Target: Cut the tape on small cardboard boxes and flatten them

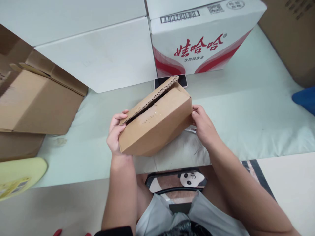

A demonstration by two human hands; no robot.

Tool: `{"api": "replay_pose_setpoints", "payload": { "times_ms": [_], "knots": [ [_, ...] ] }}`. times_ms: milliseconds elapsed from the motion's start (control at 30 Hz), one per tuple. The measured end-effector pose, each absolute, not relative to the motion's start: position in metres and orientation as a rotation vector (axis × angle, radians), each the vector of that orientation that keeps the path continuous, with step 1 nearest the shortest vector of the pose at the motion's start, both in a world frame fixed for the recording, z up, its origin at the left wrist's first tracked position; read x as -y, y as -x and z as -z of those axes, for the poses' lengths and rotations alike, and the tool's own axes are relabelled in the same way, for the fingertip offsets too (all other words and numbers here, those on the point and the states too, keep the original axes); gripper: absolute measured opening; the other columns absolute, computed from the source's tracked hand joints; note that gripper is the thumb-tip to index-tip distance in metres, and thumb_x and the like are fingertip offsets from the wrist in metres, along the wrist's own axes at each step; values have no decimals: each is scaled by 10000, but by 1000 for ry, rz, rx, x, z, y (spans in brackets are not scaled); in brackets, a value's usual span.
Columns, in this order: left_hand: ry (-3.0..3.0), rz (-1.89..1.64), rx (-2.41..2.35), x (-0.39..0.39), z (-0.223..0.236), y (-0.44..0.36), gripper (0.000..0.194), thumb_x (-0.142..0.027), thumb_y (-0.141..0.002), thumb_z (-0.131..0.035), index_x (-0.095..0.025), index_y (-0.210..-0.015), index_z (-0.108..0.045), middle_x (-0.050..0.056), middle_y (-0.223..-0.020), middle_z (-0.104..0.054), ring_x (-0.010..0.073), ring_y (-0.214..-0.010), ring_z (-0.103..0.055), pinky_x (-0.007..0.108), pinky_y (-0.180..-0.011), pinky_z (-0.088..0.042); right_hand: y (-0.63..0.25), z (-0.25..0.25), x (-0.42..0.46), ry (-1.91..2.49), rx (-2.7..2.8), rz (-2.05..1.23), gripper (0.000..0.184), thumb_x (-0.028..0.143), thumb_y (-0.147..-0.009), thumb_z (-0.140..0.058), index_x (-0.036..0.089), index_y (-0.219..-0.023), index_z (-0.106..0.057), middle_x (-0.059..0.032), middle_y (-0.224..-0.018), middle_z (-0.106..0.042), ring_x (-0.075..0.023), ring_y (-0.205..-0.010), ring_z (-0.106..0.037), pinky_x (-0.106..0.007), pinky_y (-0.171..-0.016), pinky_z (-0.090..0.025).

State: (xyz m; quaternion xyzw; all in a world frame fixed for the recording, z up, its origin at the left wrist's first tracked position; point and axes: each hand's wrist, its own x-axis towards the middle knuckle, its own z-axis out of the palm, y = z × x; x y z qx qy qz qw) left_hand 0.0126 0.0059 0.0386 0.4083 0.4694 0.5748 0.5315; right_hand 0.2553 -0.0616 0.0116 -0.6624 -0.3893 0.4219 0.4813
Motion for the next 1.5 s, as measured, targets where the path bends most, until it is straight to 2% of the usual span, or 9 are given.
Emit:
{"api": "replay_pose_setpoints", "payload": {
  "times_ms": [467,733,1167,1500],
  "knots": [
    [-917,-1385,-1131,-6,-37,-12,143,-239,-617,-613,-250,-750,-665,46,-1102,-691,256,-1087,-626,384,-971,-509,-255,-9,62,1610,973,-1012,280,439,-950,-401,286,-1137,-542,-53,-1298,-615,-264,-1229,-539,-509,-1096,-398],
    [-916,-1407,-1081,-5,-38,-14,134,-233,-648,-603,-210,-776,-638,79,-1112,-666,285,-1125,-601,399,-991,-465,-256,-9,63,1625,978,-1016,280,445,-953,-395,294,-1137,-543,-49,-1303,-614,-266,-1221,-538,-510,-1079,-404],
    [-876,-1413,-1093,-4,-42,-17,137,-223,-624,-627,-196,-758,-635,88,-1100,-668,273,-1057,-601,387,-937,-465,-254,-14,62,1643,961,-1029,274,419,-948,-392,281,-1135,-538,-56,-1306,-612,-259,-1221,-539,-513,-1096,-392],
    [-897,-1406,-1099,-4,-42,-18,139,-228,-636,-615,-198,-771,-616,90,-1102,-659,283,-1080,-595,398,-953,-458,-255,-11,61,1620,949,-1039,272,419,-944,-405,282,-1135,-540,-63,-1304,-607,-266,-1224,-535,-518,-1091,-397]
  ]
}}
